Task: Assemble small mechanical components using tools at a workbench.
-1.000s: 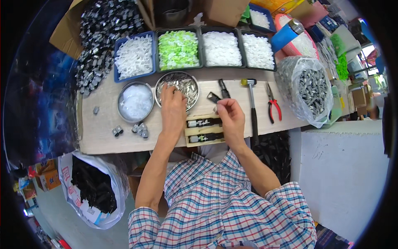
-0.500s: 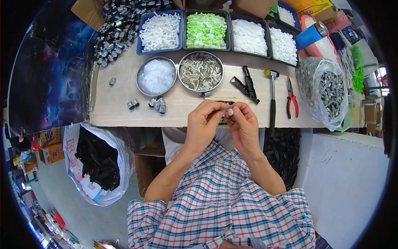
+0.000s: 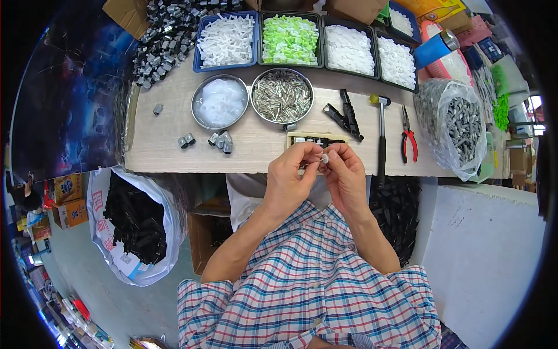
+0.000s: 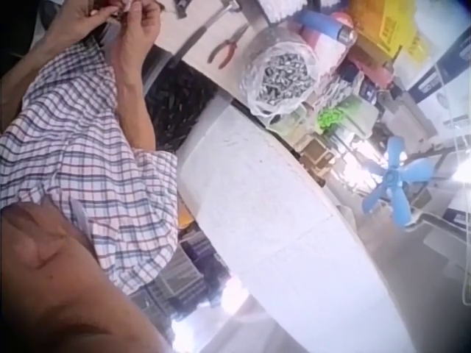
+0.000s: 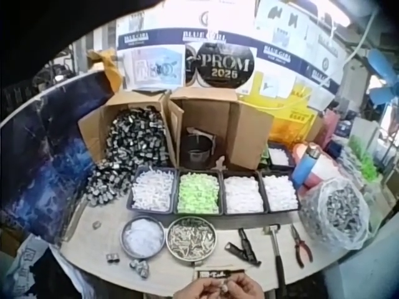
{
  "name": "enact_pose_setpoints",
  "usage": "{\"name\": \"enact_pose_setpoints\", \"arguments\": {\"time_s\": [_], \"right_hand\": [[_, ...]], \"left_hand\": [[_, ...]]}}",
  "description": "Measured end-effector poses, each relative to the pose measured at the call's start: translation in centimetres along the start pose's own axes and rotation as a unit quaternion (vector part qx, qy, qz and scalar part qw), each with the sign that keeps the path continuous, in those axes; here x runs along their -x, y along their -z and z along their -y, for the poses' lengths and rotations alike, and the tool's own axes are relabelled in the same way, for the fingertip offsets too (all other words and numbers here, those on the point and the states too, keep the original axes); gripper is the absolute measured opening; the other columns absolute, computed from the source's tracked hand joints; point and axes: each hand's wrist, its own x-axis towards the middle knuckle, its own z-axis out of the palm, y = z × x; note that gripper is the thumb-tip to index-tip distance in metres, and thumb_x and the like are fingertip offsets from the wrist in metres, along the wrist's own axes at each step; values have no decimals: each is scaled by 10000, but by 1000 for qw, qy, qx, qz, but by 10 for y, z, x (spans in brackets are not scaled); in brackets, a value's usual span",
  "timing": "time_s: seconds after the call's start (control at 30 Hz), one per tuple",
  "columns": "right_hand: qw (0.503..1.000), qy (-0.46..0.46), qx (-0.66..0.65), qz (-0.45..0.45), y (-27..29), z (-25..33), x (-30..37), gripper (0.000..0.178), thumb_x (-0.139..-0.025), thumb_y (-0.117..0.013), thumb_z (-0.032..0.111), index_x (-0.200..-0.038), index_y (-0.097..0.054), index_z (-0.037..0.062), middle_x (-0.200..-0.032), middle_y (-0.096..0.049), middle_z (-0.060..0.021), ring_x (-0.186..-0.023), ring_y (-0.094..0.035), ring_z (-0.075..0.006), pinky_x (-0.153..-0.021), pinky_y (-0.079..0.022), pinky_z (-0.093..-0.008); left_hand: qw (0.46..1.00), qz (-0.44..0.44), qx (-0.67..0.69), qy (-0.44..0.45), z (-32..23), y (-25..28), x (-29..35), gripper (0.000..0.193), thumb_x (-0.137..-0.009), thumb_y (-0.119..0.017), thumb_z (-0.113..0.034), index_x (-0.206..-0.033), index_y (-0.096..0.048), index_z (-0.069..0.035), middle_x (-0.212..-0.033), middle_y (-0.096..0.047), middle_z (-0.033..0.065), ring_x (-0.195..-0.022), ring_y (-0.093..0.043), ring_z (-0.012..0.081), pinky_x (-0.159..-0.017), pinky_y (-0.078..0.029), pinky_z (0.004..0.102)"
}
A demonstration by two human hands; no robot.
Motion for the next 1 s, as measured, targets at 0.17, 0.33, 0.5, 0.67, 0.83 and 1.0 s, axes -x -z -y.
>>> {"name": "enact_pose_setpoints", "arguments": {"time_s": [0.17, 0.33, 0.5, 0.67, 0.83, 1.0], "right_hand": [[997, -6, 75, 18, 7, 5, -5, 149, -986, -680, 134, -1076, -623, 30, -964, -661, -21, -839, -597, -92, -783, -496, -251], [908, 147, 391, -13, 6, 2, 2, 97, -947, -685, 62, -1004, -633, 3, -901, -672, -44, -799, -656, -135, -720, -537, -279], [806, 283, 520, 20, 0, 4, 9, 124, -871, -696, -38, -967, -623, -8, -865, -651, -135, -772, -689, -258, -655, -540, -326], [734, 325, 592, 70, 16, 10, 5, 130, -848, -680, -68, -937, -615, 1, -855, -637, -134, -737, -643, -280, -662, -520, -330], [629, 344, 691, 91, 28, 17, -4, 165, -805, -717, -32, -922, -618, 28, -829, -613, -115, -728, -596, -302, -644, -481, -382], [588, 317, 730, 144, 27, 21, -8, 156, -801, -721, 17, -917, -620, 42, -839, -606, -101, -757, -589, -301, -683, -465, -392]], "left_hand": [[997, -3, -76, -20, -12, -1, 2, 227, -888, -644, 69, -1112, -647, 30, -999, -716, 103, -931, -711, 149, -833, -579, 279], [993, -73, -95, 3, -1, -8, 6, 238, -870, -668, 61, -1102, -653, 14, -975, -716, 105, -890, -725, 183, -760, -585, 308], [973, -80, -168, -136, 10, -12, 10, 237, -840, -680, 74, -1060, -632, 1, -945, -672, 157, -830, -691, 308, -674, -555, 367], [940, -32, -245, -236, 18, -3, 12, 272, -786, -757, 58, -1031, -653, 0, -909, -671, 132, -819, -683, 300, -705, -552, 377], [869, 9, -385, -311, 32, 9, 25, 239, -784, -770, -92, -995, -670, -39, -1036, -688, 111, -1085, -645, 318, -997, -481, 508], [830, 86, -437, -335, 47, 9, 32, 220, -836, -734, -190, -1013, -685, -69, -1173, -686, 74, -1256, -577, 300, -1109, -383, 575]]}}
